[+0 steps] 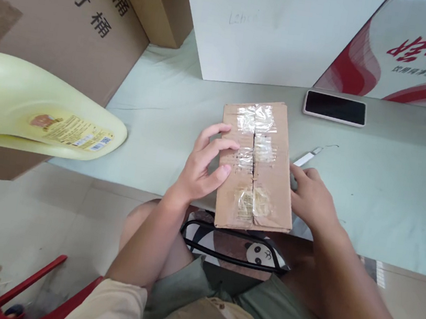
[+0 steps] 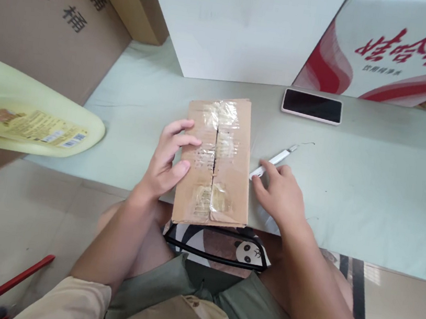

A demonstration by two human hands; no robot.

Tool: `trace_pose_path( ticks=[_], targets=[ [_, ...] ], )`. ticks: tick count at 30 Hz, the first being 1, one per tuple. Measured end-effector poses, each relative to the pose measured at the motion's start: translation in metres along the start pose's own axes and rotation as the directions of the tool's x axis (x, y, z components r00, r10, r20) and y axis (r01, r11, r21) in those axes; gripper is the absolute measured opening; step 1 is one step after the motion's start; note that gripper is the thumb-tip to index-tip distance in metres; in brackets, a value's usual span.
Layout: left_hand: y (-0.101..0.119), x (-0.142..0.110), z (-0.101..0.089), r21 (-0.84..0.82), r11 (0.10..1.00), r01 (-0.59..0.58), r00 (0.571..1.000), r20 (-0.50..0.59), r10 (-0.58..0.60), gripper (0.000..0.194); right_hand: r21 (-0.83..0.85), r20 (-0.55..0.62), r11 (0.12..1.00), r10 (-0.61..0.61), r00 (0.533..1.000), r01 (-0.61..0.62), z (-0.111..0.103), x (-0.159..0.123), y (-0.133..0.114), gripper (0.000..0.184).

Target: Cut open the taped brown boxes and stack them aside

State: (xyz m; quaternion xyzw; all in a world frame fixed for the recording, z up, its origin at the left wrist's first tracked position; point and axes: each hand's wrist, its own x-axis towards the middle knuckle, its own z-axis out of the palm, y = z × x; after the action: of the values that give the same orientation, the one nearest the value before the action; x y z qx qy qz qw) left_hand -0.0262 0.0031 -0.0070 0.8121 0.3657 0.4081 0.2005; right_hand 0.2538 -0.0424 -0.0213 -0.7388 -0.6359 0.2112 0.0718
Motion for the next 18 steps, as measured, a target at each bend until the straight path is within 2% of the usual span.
trace_pose_path(
  ticks=[3,6,8,11,14,18],
  targets=[
    [0.000,0.000,0.001,0.017,1.000,0.023,1.000,0.014,-0.024,0.042,-0.058,0.001,0.997,0.048,0.999,-0.048,-0.001,0.000,-0.004,0.042],
    [-0.001,-0.001,0.003,0.028,0.999,0.037,0.999,0.009,-0.037,0.046,-0.072,-0.022,0.997,0.029,0.999,-0.031,-0.002,0.001,-0.002,0.028],
    [-0.001,-0.001,0.004,0.023,0.999,0.041,0.999,-0.002,-0.041,0.046,-0.024,-0.059,1.000,0.019,0.998,-0.020,-0.001,0.003,0.002,0.024],
    [-0.001,-0.001,0.005,0.011,0.999,0.034,0.999,-0.026,-0.034,0.044,0.180,-0.112,0.980,0.108,0.988,-0.087,-0.001,0.006,0.007,0.030],
    [0.000,-0.001,0.007,0.019,1.000,0.022,0.999,-0.041,-0.022,0.044,0.523,-0.137,0.846,0.197,0.971,-0.098,-0.005,0.010,0.007,0.039],
    [0.002,0.000,0.010,0.018,1.000,0.007,0.997,-0.071,-0.006,0.041,0.862,-0.228,0.501,0.244,0.943,0.079,-0.023,0.006,-0.002,0.032]
  ],
)
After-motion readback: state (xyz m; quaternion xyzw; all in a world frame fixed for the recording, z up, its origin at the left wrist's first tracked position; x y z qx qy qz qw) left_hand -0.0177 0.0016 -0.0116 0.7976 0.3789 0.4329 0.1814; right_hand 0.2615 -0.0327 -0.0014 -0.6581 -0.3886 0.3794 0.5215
